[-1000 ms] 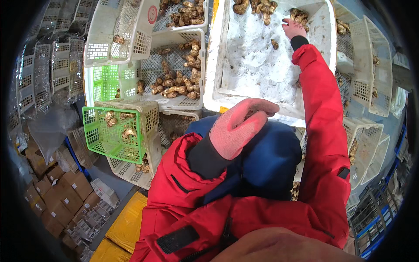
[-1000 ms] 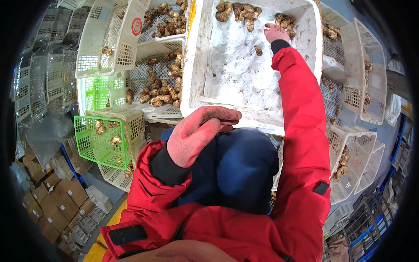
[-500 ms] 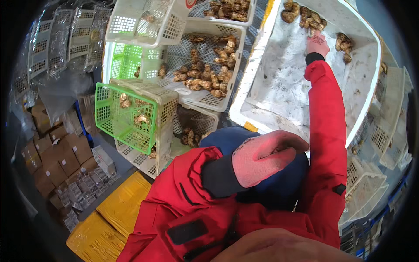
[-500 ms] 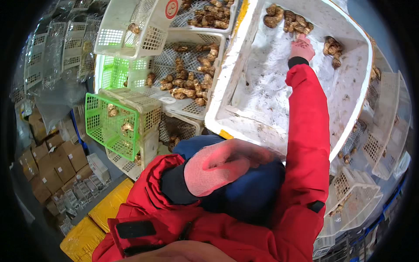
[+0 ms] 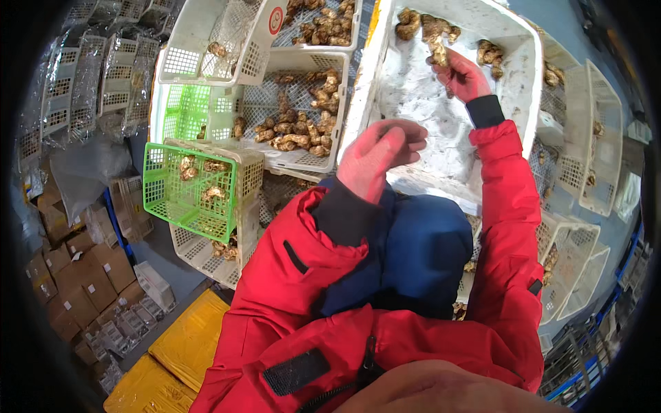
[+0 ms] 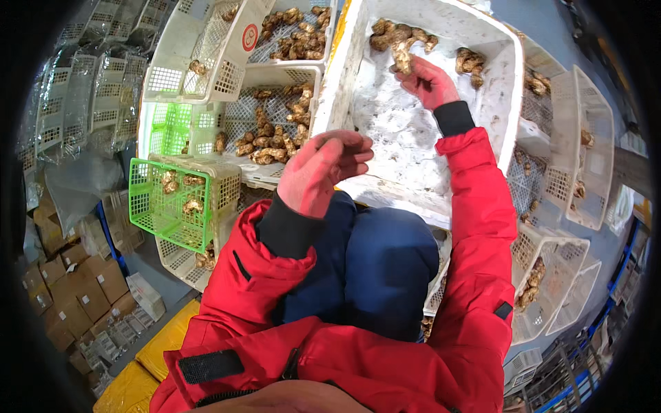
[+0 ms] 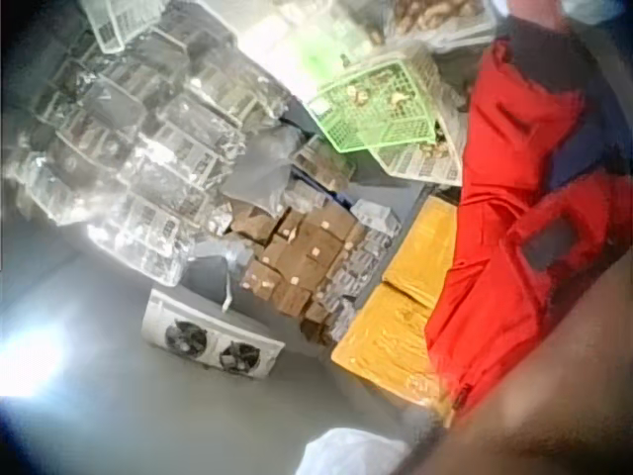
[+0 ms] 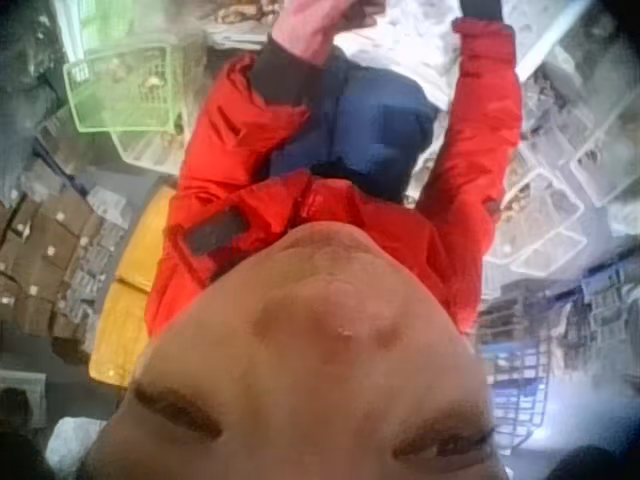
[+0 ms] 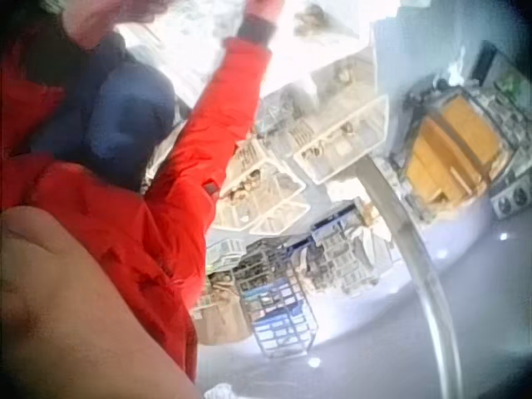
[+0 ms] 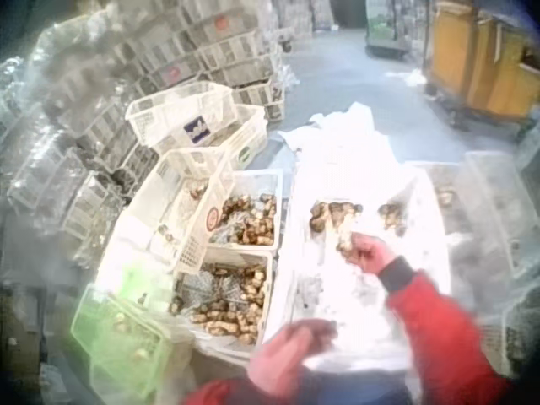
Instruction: The person is sorting and cleaning agricultural bulbs by hand, removing loose soil and husks before placing them into different crates.
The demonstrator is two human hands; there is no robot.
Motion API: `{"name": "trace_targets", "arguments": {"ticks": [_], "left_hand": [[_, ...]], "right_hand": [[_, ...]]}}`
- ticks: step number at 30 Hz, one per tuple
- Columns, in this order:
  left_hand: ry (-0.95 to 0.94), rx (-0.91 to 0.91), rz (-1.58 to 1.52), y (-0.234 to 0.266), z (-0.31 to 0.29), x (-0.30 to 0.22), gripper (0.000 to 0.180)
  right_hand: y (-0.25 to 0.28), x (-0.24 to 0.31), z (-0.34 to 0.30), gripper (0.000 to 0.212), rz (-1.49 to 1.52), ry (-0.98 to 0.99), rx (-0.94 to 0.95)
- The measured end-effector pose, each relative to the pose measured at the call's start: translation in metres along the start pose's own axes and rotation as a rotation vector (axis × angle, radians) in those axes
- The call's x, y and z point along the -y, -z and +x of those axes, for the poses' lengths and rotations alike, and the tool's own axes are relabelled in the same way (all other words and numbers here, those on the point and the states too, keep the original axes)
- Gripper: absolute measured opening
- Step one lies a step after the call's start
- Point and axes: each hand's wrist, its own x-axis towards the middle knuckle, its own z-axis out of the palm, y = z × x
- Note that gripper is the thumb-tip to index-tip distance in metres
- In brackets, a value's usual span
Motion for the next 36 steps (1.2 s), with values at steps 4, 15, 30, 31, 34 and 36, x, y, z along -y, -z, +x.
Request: {"name": "trace_targets", "arguments": {"ticks": [4, 15, 30, 31, 34, 36], "left_hand": [[-0.110, -0.088, -0.036, 0.004, 0.004, 0.008, 0.049], [-0.244, -0.156, -0.075, 0.006, 0.005, 0.010, 0.038], [-0.028, 0.083, -0.235, 0.023, 0.025, 0.020, 0.035], [-0.032, 0.077, -0.265, 0.026, 0.025, 0.023, 0.032], [-0.095, 0.115, -0.228, 0.024, 0.023, 0.023, 0.028], [-0.136, 0.152, -0.179, 0.029, 0.025, 0.023, 0.030]], "right_hand": [[-0.075, 0.094, -0.068, 0.034, 0.553, -0.258, 0.037], [-0.147, 0.145, -0.119, 0.048, -0.056, -0.144, 0.083], [-0.149, 0.121, -0.116, 0.038, 0.563, -0.317, 0.108], [-0.151, 0.119, -0.117, 0.037, 0.639, -0.353, 0.080], [-0.144, 0.113, -0.115, 0.038, 0.772, -0.354, 0.181], [-0.142, 0.112, -0.114, 0.040, 0.796, -0.357, 0.217]]}}
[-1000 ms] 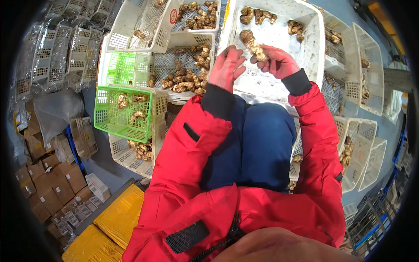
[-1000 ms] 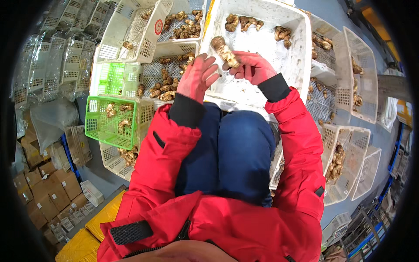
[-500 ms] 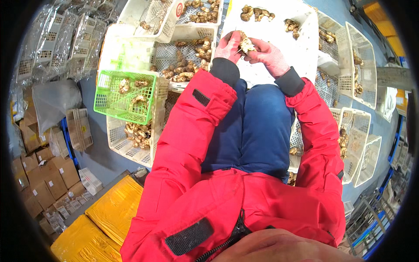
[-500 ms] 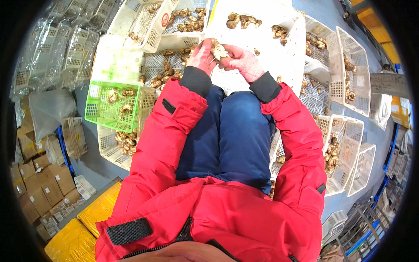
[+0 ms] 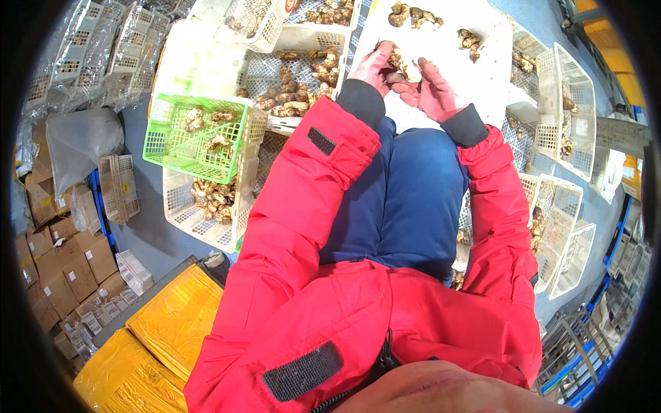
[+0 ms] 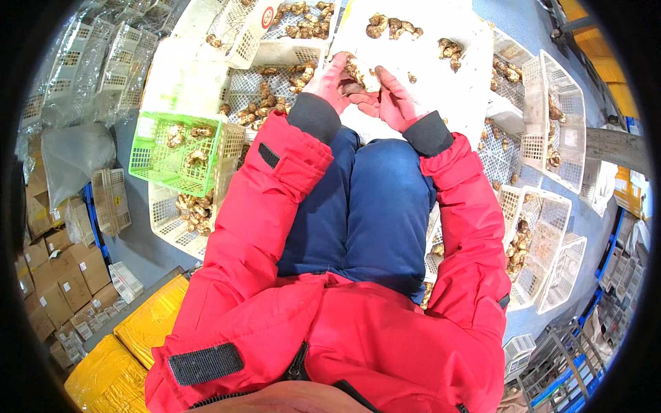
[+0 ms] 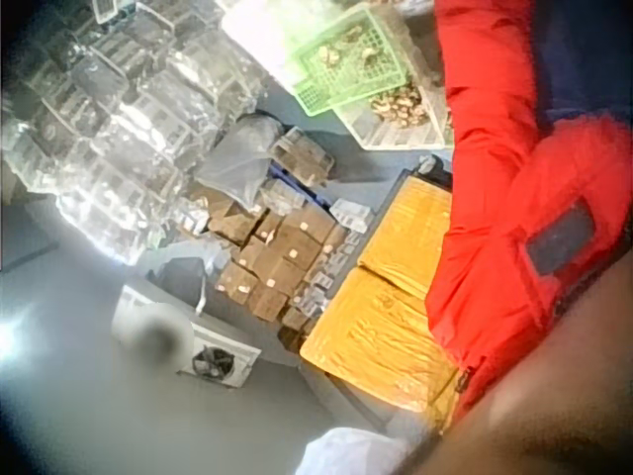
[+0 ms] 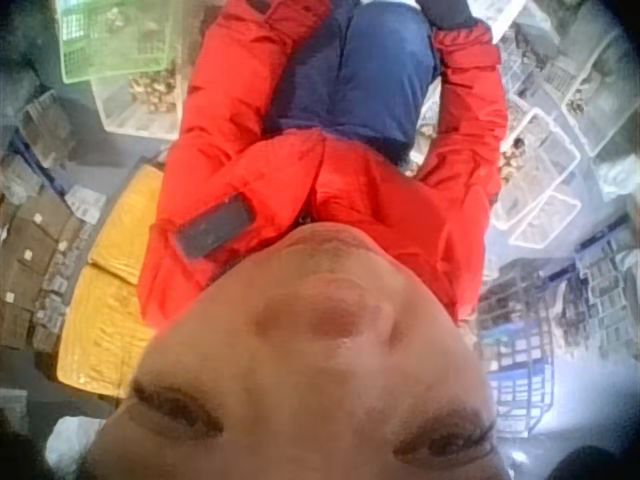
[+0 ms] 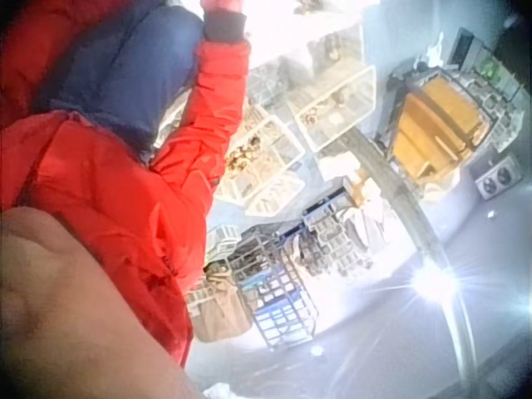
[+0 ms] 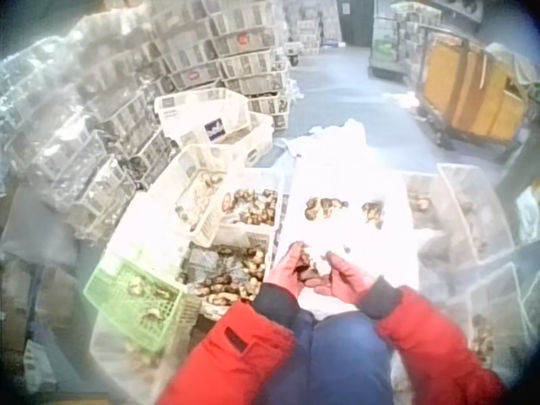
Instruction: The person is sorting and cleaning agricultural bulbs by hand, removing loose soil and husks before placing them into different crates.
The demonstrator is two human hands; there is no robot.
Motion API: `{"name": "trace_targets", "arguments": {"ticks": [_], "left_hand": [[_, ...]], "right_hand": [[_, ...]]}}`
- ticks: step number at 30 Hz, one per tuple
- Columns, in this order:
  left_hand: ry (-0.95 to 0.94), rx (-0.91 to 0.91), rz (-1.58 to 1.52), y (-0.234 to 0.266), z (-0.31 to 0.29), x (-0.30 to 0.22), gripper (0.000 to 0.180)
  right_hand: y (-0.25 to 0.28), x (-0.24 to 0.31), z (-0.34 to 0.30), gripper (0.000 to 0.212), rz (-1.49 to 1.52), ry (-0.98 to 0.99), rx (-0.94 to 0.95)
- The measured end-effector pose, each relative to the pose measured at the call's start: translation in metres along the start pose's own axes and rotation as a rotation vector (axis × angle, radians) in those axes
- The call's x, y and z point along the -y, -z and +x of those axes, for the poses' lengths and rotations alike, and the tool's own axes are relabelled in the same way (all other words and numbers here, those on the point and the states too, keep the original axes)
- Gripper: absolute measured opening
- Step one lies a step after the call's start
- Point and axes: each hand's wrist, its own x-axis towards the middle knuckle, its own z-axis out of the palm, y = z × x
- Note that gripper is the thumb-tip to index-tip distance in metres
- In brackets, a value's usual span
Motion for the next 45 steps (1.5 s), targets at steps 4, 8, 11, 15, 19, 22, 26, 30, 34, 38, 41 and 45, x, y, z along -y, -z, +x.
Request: {"name": "trace_targets", "arguments": {"ticks": [4, 8, 11, 15, 19, 22, 26, 30, 34, 38, 41, 45], "left_hand": [[0.032, -0.248, -0.145, 0.000, 0.004, 0.005, 0.032], [-0.014, -0.322, -0.053, -0.001, 0.006, 0.006, 0.030], [-0.033, -0.289, -0.115, 0.006, 0.002, 0.003, 0.027], [-0.089, -0.287, -0.007, 0.006, 0.012, -0.001, 0.032], [-0.311, -0.453, -0.417, 0.022, -0.022, -0.017, 0.039], [-0.423, -0.190, -0.388, 0.081, -0.065, -0.040, 0.019], [-0.461, -0.699, -0.564, 0.134, -0.151, -0.092, 0.021], [-0.525, -0.915, -0.732, 0.207, -0.229, -0.128, 0.046], [-0.402, -0.831, -0.636, 0.175, -0.208, -0.109, 0.061], [-0.217, -0.233, -0.564, 0.134, -0.169, -0.098, 0.030], [-0.129, -0.199, -0.395, 0.046, -0.116, -0.103, 0.030], [0.057, 0.006, -0.233, -0.035, -0.040, -0.063, 0.036]], "right_hand": [[0.000, 0.002, -0.005, 0.041, -0.077, -0.013, -0.109], [-0.012, 0.003, -0.007, 0.045, -0.264, 0.021, -0.121], [-0.014, 0.000, -0.003, 0.043, -0.256, 0.012, -0.094], [-0.002, 0.004, -0.005, 0.048, -0.405, 0.012, -0.159], [-0.006, 0.008, -0.009, 0.054, -0.452, -0.027, -0.139], [-0.004, 0.006, -0.008, 0.054, -0.473, -0.003, -0.158], [-0.001, 0.003, -0.007, 0.054, -0.435, -0.016, -0.106], [0.000, 0.000, -0.006, 0.052, -0.405, -0.007, -0.061], [0.017, 0.013, -0.015, 0.048, -0.434, -0.024, -0.177], [-0.010, 0.008, -0.007, 0.038, -0.401, -0.036, -0.183], [0.022, 0.022, -0.009, 0.038, -0.421, 0.147, -0.230], [0.098, 0.060, -0.024, 0.033, -0.309, 0.324, -0.486]]}}
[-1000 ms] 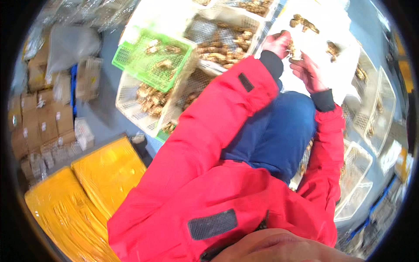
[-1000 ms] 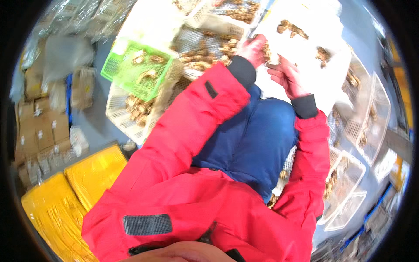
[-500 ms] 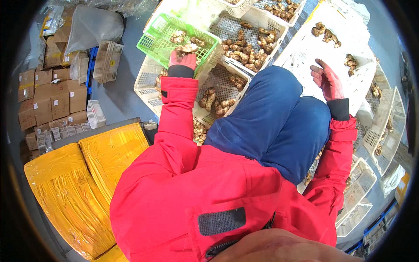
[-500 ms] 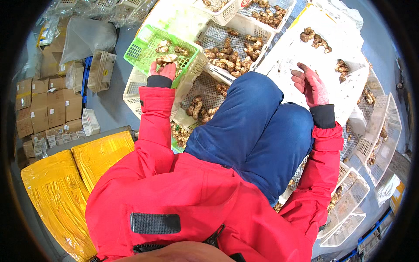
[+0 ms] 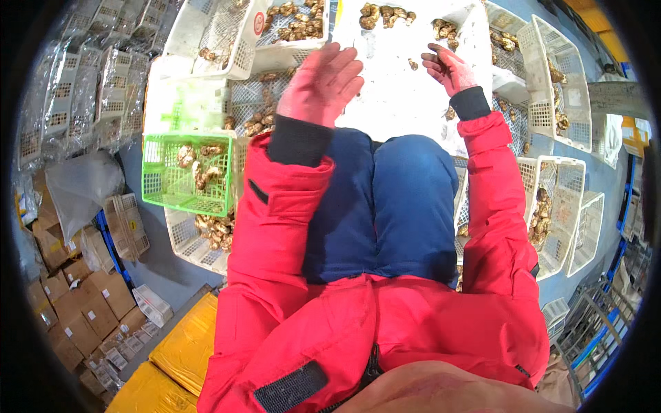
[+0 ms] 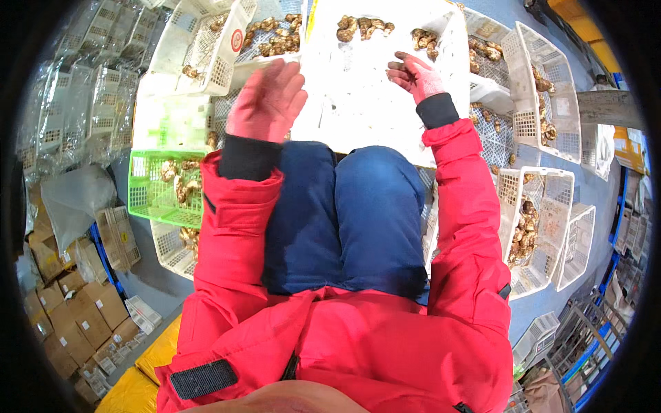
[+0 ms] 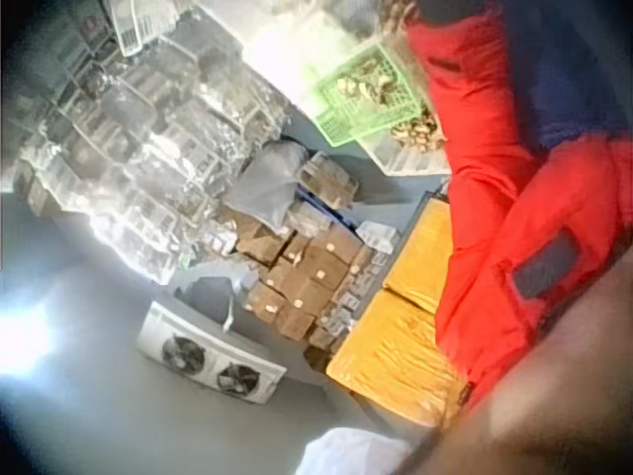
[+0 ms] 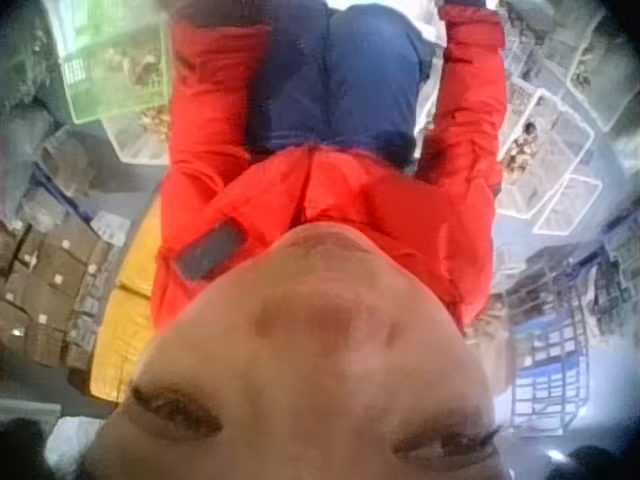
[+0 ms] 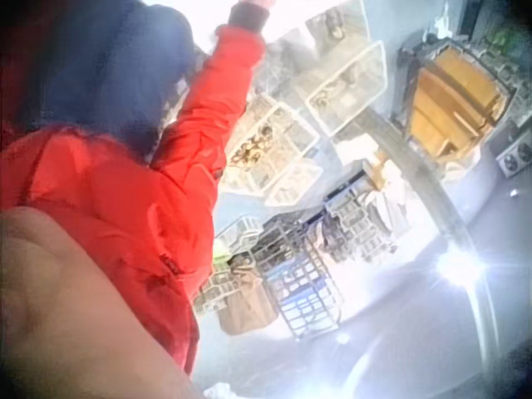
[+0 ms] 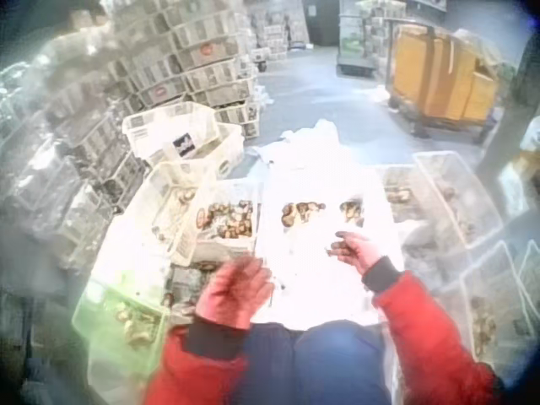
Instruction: The person is sorting and cleaning agricultural bulbs by hand, removing loose soil and husks before placing them into different crates.
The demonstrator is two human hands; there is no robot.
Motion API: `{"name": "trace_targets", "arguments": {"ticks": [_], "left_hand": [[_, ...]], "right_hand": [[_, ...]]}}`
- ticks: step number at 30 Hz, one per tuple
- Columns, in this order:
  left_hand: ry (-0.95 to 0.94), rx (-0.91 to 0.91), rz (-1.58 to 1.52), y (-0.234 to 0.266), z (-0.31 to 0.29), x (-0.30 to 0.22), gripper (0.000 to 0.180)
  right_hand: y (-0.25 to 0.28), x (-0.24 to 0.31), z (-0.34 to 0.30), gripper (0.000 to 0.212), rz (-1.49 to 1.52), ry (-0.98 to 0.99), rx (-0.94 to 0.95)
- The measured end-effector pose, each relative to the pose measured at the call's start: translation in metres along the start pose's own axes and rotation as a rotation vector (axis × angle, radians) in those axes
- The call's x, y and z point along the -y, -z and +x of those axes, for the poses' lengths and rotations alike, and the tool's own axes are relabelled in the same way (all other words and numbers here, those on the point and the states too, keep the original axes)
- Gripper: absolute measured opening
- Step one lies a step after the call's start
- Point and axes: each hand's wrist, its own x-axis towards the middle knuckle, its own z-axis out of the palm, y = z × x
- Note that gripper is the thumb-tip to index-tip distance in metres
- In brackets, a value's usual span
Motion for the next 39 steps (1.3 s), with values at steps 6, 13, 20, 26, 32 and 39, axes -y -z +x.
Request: {"name": "trace_targets", "arguments": {"ticks": [6, 13, 20, 26, 32, 39], "left_hand": [[0.272, -0.087, 0.346, 0.013, 0.029, 0.050, 0.042], [0.349, -0.061, 0.206, 0.009, 0.041, 0.040, 0.040], [0.357, -0.146, 0.039, 0.006, 0.038, 0.026, 0.041], [0.433, -0.108, 0.036, 0.019, 0.038, 0.028, 0.036], [0.368, -0.134, 0.101, 0.010, 0.041, 0.036, 0.040], [0.321, -0.066, 0.342, 0.007, 0.041, 0.047, 0.043]], "right_hand": [[0.084, -0.022, 0.088, 0.029, -0.151, -0.092, -0.446], [0.121, -0.068, 0.209, 0.033, -0.813, -0.055, -0.455], [0.088, -0.099, 0.274, 0.056, -1.768, 0.195, -0.625], [0.144, -0.099, 0.295, 0.036, -1.703, 0.270, -0.672], [0.113, -0.074, 0.218, 0.038, -0.528, 0.435, -0.215], [0.002, -0.009, 0.094, 0.043, 0.344, 0.256, 0.204]]}}
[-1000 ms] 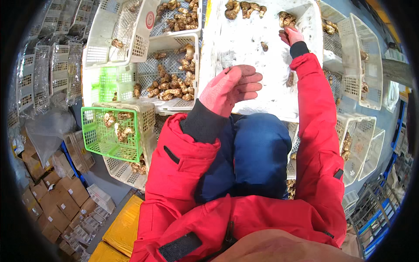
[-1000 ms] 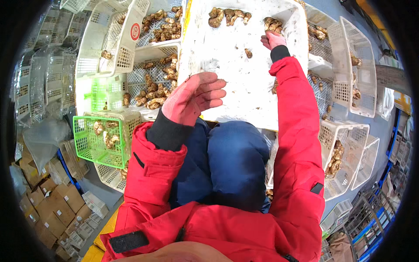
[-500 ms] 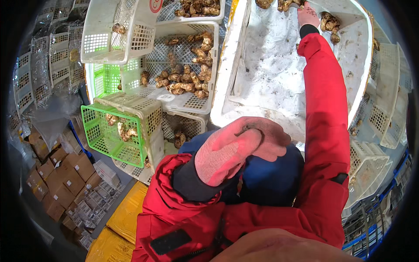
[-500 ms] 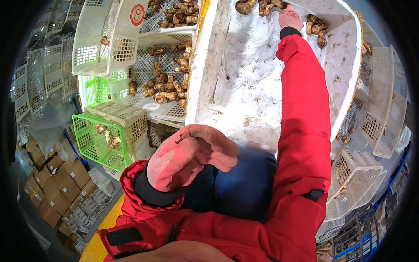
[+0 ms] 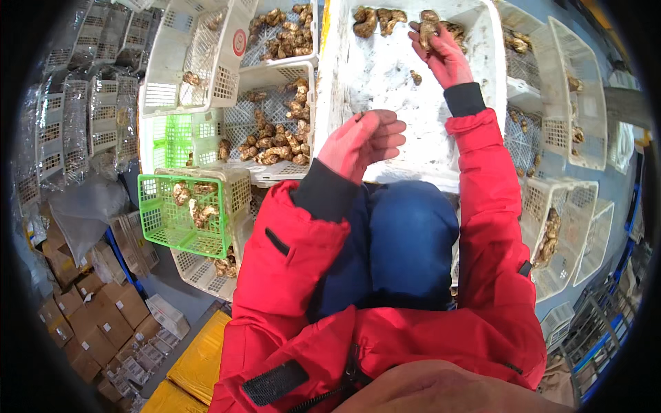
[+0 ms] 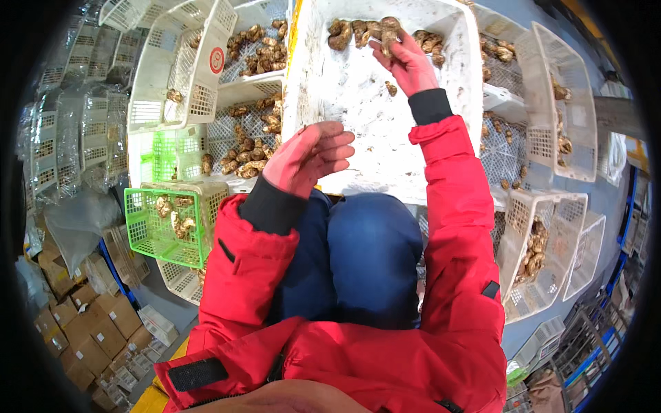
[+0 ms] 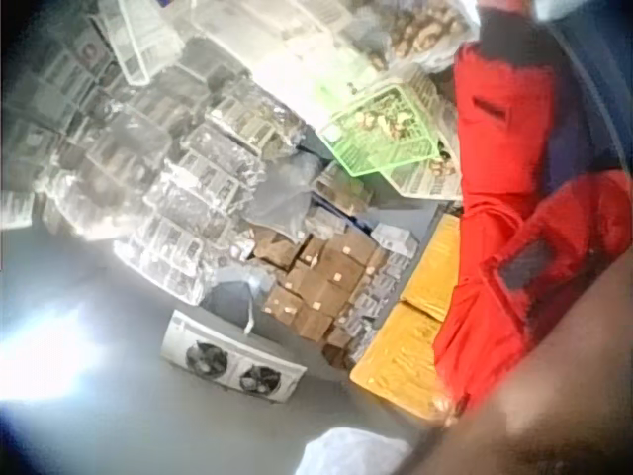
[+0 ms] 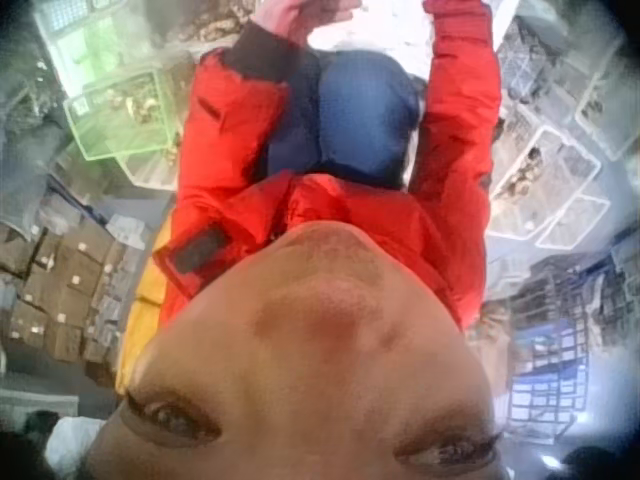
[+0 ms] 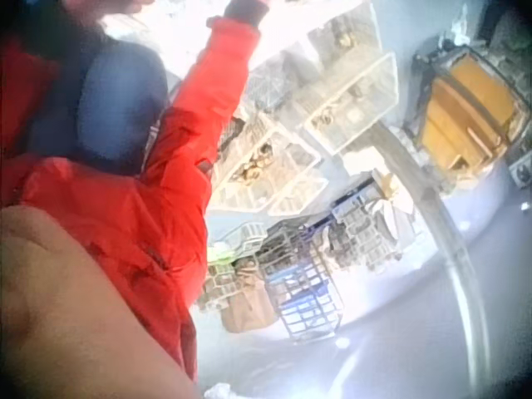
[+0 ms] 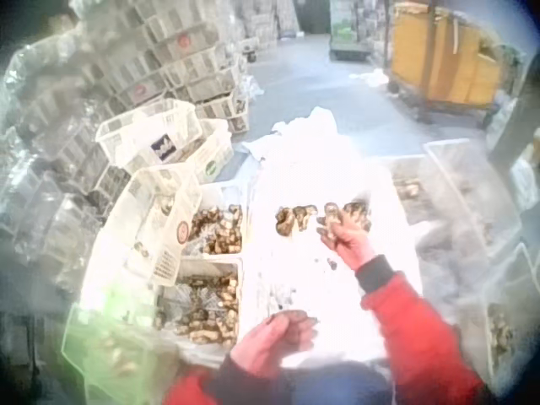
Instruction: The person is sorting and cleaning agricultural bulbs by hand, removing loose soil and husks before placing them into different crates.
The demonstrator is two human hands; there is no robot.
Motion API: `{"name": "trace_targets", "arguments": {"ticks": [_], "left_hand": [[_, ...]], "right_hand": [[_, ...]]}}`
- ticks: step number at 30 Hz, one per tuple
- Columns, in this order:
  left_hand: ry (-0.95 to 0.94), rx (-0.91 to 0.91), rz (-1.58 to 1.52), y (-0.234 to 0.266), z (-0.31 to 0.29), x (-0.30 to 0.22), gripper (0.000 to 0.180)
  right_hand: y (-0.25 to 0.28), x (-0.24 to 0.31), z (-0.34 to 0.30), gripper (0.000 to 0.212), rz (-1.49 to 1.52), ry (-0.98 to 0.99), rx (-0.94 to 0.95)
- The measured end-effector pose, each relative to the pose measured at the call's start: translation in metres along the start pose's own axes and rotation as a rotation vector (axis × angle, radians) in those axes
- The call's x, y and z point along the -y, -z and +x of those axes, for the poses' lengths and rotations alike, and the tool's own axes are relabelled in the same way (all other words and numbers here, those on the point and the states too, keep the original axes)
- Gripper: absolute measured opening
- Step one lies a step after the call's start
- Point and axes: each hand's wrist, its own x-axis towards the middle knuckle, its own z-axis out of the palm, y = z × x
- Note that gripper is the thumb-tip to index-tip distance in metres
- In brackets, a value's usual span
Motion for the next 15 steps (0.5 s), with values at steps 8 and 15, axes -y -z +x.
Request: {"name": "trace_targets", "arguments": {"ticks": [8, 15], "left_hand": [[-0.029, -0.084, 0.161, 0.007, 0.011, 0.007, 0.036], [-0.234, -0.115, -0.147, 0.000, 0.012, 0.010, 0.046]], "right_hand": [[-0.086, 0.043, -0.046, 0.046, -0.270, -0.032, 0.098], [-0.130, 0.002, -0.082, 0.050, -0.832, -0.019, 0.045]]}}
